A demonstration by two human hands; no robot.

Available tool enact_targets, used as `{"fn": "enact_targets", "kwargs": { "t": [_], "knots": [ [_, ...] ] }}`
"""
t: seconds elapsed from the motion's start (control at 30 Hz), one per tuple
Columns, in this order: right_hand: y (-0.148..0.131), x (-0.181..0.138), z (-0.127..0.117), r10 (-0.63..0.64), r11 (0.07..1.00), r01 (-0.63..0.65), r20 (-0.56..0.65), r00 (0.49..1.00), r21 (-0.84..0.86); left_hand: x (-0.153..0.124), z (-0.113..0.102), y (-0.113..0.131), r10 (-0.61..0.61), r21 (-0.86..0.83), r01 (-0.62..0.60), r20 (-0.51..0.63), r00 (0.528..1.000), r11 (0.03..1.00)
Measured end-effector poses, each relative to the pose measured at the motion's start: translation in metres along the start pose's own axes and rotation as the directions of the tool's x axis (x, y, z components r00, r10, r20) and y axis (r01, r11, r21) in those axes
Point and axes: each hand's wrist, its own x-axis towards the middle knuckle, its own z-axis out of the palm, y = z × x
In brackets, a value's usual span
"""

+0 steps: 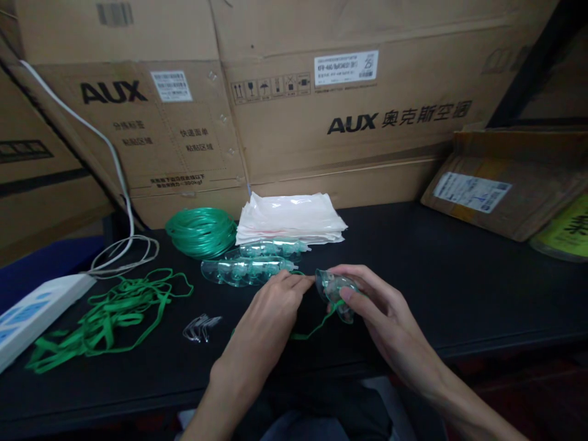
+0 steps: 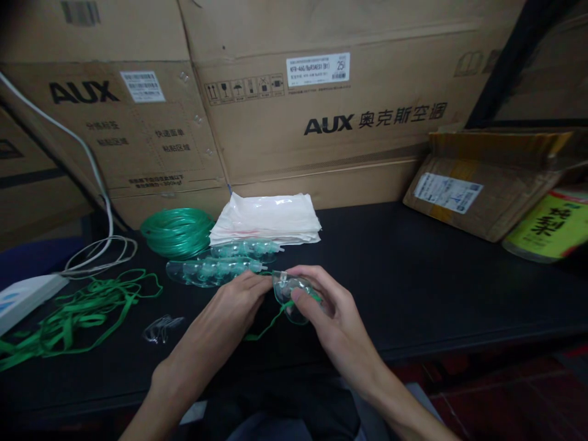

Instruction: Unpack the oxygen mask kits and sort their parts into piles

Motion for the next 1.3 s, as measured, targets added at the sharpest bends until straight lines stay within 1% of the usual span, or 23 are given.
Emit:
{"fn": "enact_targets", "kwargs": {
  "t": [0.13, 0.23, 0.33, 0.4, 0.47, 0.53, 0.67, 0.77, 0.87, 0.97, 1.07, 1.17, 1.3],
  "knots": [
    [0.001, -0.001, -0.002, 0.005, 0.999, -0.004, -0.01, 1.0, 0.052, 0.004, -0.008, -0.002, 0.028, -0.101, -0.026, 0.019, 0.999, 0.995],
    [0.0, -0.001, -0.002, 0.015, 0.997, -0.014, -0.007, 1.0, 0.075, 0.004, -0.011, -0.006, 0.068, -0.149, -0.067, 0.003, 0.998, 0.987],
    [-0.001, 0.0, -0.001, 0.013, 0.998, -0.012, -0.003, 1.0, 0.068, 0.001, -0.008, -0.01, 0.1, -0.134, -0.103, -0.026, 0.995, 0.986],
    [0.0, 0.0, -0.002, 0.013, 0.998, -0.013, -0.001, 1.0, 0.053, -0.001, -0.004, -0.012, 0.105, -0.079, -0.108, -0.039, 0.994, 0.991],
    [0.0, -0.001, -0.002, 0.014, 0.999, -0.015, 0.002, 1.0, 0.044, -0.003, 0.0, -0.011, 0.094, -0.013, -0.094, -0.036, 0.995, 0.995],
    [0.001, -0.002, -0.003, 0.016, 0.999, -0.016, 0.002, 1.0, 0.041, -0.004, 0.003, -0.009, 0.078, 0.016, -0.078, -0.028, 0.997, 0.997],
    [0.001, -0.002, -0.003, 0.031, 0.998, -0.031, 0.004, 1.0, 0.047, -0.002, 0.008, -0.01, 0.025, -0.05, -0.025, -0.004, 1.0, 0.998],
    [0.0, 0.0, -0.002, 0.045, 0.997, -0.045, 0.003, 0.999, 0.064, -0.002, 0.013, -0.015, -0.024, -0.106, 0.023, -0.013, 1.0, 0.994],
    [0.001, 0.001, -0.001, 0.07, 0.994, -0.07, 0.0, 0.998, 0.082, -0.001, 0.016, -0.018, -0.039, -0.127, 0.036, -0.021, 0.999, 0.991],
    [0.0, 0.002, -0.001, 0.078, 0.991, -0.078, 0.007, 0.997, 0.109, 0.003, 0.01, -0.016, -0.068, -0.163, 0.057, -0.064, 0.996, 0.985],
    [-0.001, 0.002, 0.001, 0.071, 0.983, -0.075, 0.027, 0.997, 0.17, 0.008, -0.004, -0.011, -0.128, -0.29, 0.078, -0.159, 0.979, 0.954],
    [-0.003, 0.003, 0.002, 0.078, 0.966, -0.084, 0.034, 0.996, 0.245, 0.01, -0.018, -0.007, -0.148, -0.384, 0.05, -0.231, 0.962, 0.922],
    [-0.004, 0.005, 0.003, 0.089, 0.957, -0.086, 0.002, 0.996, 0.278, 0.009, -0.027, -0.004, -0.15, -0.396, 0.037, -0.26, 0.954, 0.917]
  ]
}}
